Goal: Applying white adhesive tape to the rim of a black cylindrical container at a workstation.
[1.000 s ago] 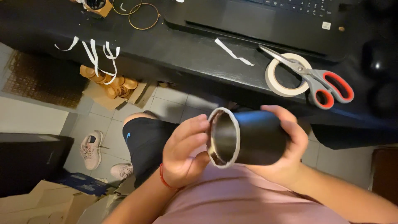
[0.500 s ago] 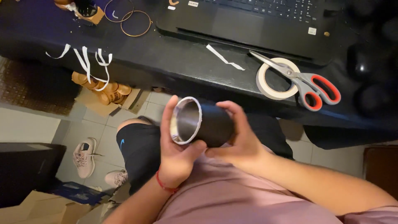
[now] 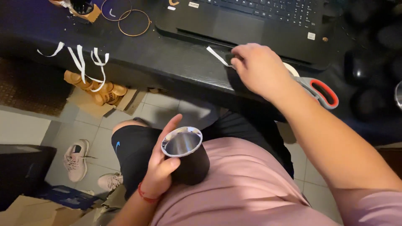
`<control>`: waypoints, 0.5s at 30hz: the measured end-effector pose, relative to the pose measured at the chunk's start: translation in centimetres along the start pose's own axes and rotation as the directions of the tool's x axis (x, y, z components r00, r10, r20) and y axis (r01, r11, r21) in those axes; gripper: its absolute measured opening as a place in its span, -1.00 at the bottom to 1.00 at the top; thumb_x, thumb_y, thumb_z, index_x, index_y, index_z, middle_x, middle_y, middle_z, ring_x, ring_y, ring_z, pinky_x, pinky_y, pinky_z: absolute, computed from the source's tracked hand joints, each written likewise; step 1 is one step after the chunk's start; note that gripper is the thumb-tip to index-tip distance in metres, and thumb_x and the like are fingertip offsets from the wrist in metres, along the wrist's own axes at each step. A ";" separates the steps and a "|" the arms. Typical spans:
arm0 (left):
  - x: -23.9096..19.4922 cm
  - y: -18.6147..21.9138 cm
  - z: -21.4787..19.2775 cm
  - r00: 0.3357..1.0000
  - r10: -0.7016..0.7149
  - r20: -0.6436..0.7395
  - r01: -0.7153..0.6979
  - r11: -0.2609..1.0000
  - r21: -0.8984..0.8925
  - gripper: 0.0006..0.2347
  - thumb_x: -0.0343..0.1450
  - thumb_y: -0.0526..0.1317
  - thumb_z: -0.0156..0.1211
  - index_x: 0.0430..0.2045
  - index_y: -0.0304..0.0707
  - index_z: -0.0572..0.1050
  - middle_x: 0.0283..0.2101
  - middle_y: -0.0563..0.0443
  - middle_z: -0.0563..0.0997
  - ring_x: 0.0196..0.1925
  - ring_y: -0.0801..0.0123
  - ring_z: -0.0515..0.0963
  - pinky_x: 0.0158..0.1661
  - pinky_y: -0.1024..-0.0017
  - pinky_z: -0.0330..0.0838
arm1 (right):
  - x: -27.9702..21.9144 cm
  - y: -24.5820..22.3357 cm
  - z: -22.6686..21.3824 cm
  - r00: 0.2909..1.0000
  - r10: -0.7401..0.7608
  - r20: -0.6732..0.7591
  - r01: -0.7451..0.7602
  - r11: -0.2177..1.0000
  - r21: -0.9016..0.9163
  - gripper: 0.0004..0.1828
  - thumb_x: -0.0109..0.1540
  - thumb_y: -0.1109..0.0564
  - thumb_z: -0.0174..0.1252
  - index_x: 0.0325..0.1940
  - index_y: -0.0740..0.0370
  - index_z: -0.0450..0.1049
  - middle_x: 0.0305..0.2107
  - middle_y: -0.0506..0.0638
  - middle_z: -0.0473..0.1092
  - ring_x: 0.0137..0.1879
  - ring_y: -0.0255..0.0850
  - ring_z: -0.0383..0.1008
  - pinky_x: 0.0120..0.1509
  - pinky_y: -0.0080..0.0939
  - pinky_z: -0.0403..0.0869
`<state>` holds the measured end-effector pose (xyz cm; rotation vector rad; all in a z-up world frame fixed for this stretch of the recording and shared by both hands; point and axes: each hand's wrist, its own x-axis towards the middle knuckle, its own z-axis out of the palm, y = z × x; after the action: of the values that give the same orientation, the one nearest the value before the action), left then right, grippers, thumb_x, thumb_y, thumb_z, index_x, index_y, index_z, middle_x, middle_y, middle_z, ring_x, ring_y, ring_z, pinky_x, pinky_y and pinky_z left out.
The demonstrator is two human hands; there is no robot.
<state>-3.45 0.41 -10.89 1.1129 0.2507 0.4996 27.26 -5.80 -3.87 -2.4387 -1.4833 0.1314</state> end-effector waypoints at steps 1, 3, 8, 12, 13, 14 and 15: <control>0.1 0.2 0.1 1.000 0.004 -0.002 -0.004 1.000 -0.001 -0.13 0.24 0.11 0.36 0.38 -0.35 0.08 0.09 -0.08 0.53 0.10 0.34 0.50 0.15 0.44 0.26 | 0.8 -0.3 0.6 1.000 -0.004 0.000 0.004 1.000 -0.002 -0.66 0.30 0.10 -0.06 0.03 0.26 0.52 -0.17 0.22 0.49 -0.07 0.21 0.45 -0.02 0.15 0.38; 0.1 0.7 0.2 0.999 0.010 0.040 -0.010 1.000 0.007 -0.13 0.26 0.11 0.34 0.40 -0.34 0.05 0.11 -0.05 0.51 0.13 0.35 0.49 0.18 0.42 0.25 | 2.5 -1.1 1.8 0.994 0.085 0.074 -0.074 0.987 -0.144 -0.71 0.30 0.09 -0.07 -0.39 0.30 0.44 -0.35 0.30 0.44 -0.20 0.36 0.43 -0.17 0.33 0.39; -0.1 0.8 -0.1 0.998 -0.012 0.063 0.008 0.998 0.057 -0.16 0.22 -0.07 0.28 0.41 -0.32 0.01 0.17 -0.05 0.44 0.14 0.36 0.46 0.18 0.44 0.24 | 3.8 -0.3 5.8 0.999 0.037 -0.029 -0.044 0.957 -0.286 -0.74 0.33 0.02 0.06 -0.32 0.23 0.48 -0.36 0.16 0.40 -0.28 0.22 0.46 -0.32 0.22 0.44; -0.1 0.7 -0.5 0.999 -0.022 0.034 0.023 0.999 -0.024 -0.12 0.24 0.09 0.38 0.40 -0.32 0.04 0.11 -0.07 0.49 0.10 0.35 0.49 0.14 0.44 0.27 | 3.8 -1.1 5.2 0.996 0.090 -0.017 -0.092 0.977 -0.193 -0.84 0.25 0.11 0.05 -0.32 0.22 0.47 -0.34 0.16 0.42 -0.22 0.24 0.43 -0.28 0.23 0.40; -0.3 0.5 -0.7 0.999 -0.022 0.031 0.023 0.999 -0.027 -0.12 0.24 0.09 0.38 0.40 -0.32 0.04 0.11 -0.07 0.49 0.10 0.35 0.49 0.14 0.44 0.27 | 3.7 -1.2 5.3 0.996 0.089 -0.014 -0.090 0.977 -0.195 -0.84 0.25 0.11 0.05 -0.32 0.22 0.47 -0.34 0.16 0.42 -0.22 0.24 0.43 -0.28 0.23 0.40; -0.4 0.4 -0.9 0.999 -0.015 0.035 0.016 0.999 -0.036 -0.12 0.25 0.08 0.37 0.40 -0.33 0.03 0.13 -0.07 0.47 0.12 0.33 0.48 0.16 0.43 0.25 | 3.7 -1.2 5.2 0.996 0.092 -0.022 -0.095 0.980 -0.173 -0.86 0.23 0.13 0.05 -0.32 0.19 0.48 -0.33 0.14 0.43 -0.22 0.22 0.44 -0.27 0.21 0.40; -0.4 0.2 -1.0 0.999 -0.008 0.038 0.009 0.999 -0.045 -0.13 0.26 0.06 0.37 0.40 -0.34 0.03 0.15 -0.08 0.46 0.13 0.32 0.47 0.18 0.42 0.23 | 3.7 -1.2 5.1 0.995 0.096 -0.029 -0.099 0.984 -0.150 -0.88 0.22 0.15 0.04 -0.32 0.16 0.49 -0.33 0.11 0.44 -0.22 0.20 0.44 -0.27 0.19 0.40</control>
<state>-4.34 1.11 -11.15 1.0761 0.2100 0.4741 26.81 -1.00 -8.18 -2.6250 -1.4125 0.0119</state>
